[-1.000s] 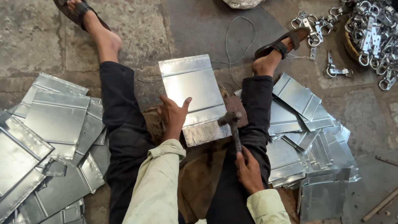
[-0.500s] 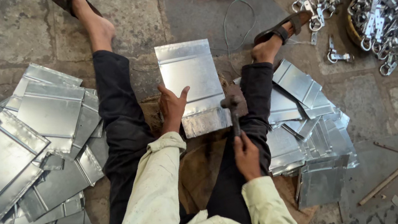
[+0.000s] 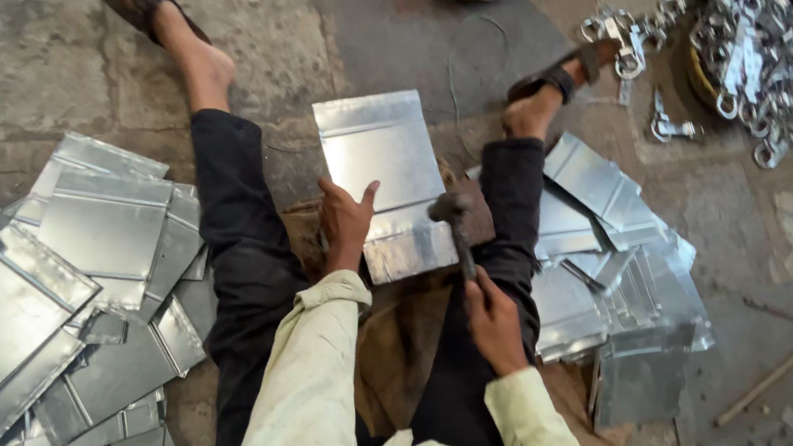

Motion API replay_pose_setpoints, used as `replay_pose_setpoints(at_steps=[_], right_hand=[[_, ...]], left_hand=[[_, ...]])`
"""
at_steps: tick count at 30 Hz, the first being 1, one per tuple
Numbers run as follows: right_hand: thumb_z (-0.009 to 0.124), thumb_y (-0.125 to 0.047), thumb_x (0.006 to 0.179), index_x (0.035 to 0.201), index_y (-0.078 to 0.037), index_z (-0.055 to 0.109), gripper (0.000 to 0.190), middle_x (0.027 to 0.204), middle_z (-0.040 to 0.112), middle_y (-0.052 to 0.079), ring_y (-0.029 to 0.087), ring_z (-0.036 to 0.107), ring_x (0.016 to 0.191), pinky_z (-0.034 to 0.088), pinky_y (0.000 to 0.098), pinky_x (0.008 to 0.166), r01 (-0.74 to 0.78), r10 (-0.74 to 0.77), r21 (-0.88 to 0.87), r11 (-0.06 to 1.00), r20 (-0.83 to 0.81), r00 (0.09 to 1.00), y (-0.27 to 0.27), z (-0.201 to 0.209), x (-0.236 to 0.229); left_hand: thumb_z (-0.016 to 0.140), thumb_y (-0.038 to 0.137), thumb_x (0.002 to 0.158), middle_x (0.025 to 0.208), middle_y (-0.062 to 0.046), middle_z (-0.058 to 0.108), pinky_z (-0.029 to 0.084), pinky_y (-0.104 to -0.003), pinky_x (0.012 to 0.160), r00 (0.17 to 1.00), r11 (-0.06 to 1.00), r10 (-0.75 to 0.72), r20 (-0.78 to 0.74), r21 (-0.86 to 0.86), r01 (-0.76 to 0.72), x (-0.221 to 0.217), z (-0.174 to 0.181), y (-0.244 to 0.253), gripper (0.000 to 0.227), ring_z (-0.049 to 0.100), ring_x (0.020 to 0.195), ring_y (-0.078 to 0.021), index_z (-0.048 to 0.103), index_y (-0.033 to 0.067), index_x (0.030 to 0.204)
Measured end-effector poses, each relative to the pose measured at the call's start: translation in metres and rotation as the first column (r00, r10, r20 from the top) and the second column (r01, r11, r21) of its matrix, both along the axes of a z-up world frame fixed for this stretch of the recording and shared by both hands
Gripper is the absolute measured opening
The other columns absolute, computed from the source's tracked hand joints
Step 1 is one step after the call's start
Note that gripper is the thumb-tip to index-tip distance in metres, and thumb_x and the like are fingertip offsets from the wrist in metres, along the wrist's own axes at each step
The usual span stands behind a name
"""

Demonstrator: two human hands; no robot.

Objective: The person sits on the floor and uses a hammer to repeatedly strike a rectangular metal sheet placed on a wooden block. They hold the sheet with one hand and strike it with the other, occasionally adjusting its position.

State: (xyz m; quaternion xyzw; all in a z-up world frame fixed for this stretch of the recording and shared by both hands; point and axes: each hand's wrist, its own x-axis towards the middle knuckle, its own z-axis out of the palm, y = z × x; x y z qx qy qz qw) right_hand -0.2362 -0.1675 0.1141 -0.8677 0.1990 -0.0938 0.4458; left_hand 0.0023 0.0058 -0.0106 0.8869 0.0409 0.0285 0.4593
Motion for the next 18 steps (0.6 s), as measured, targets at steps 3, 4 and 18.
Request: replay_pose_setpoints(at_steps=[3, 4, 18], right_hand=[[0.058, -0.026, 0.103, 0.145, 0.001, 0.057, 0.049, 0.070, 0.059, 0.005, 0.010, 0.049, 0.056, 0.041, 0.0288, 0.050, 0.122, -0.132, 0.179, 0.976, 0.044, 0.990, 0.018, 0.031, -0.016], [0.057, -0.027, 0.104, 0.145, 0.001, 0.056, 0.050, 0.070, 0.058, 0.004, 0.010, 0.047, 0.055, 0.039, 0.0287, 0.050, 0.125, -0.147, 0.203, 0.971, 0.098, 0.984, 0.023, 0.033, -0.019], [0.060, -0.029, 0.105, 0.139, 0.001, 0.062, 0.046, 0.077, 0.065, 0.013, 0.015, 0.055, 0.062, 0.046, 0.0298, 0.059, 0.104, -0.096, -0.051, 0.993, 0.142, 0.985, 0.016, 0.007, -0.018]], left_hand=[[0.077, 0.059, 0.089, 0.098, -0.029, 0.066, 0.057, -0.046, 0.073, 1.000, 1.000, 0.002, 0.024, 0.002, -0.002, -0.014, -0.006, -0.004, 0.110, 0.068, 0.085, -0.0391, 0.024, -0.0201, 0.143], [0.077, 0.059, 0.089, 0.099, -0.029, 0.066, 0.057, -0.047, 0.075, 1.000, 1.000, -0.005, -0.030, 0.000, 0.005, -0.012, -0.007, -0.007, 0.110, 0.068, 0.087, -0.0400, 0.023, -0.0205, 0.143], [0.077, 0.059, 0.088, 0.115, -0.032, 0.063, 0.051, -0.052, 0.094, 1.000, 0.998, 0.016, 0.013, -0.059, -0.016, 0.003, -0.016, -0.025, 0.092, 0.064, 0.106, -0.0451, 0.037, -0.0107, 0.133]])
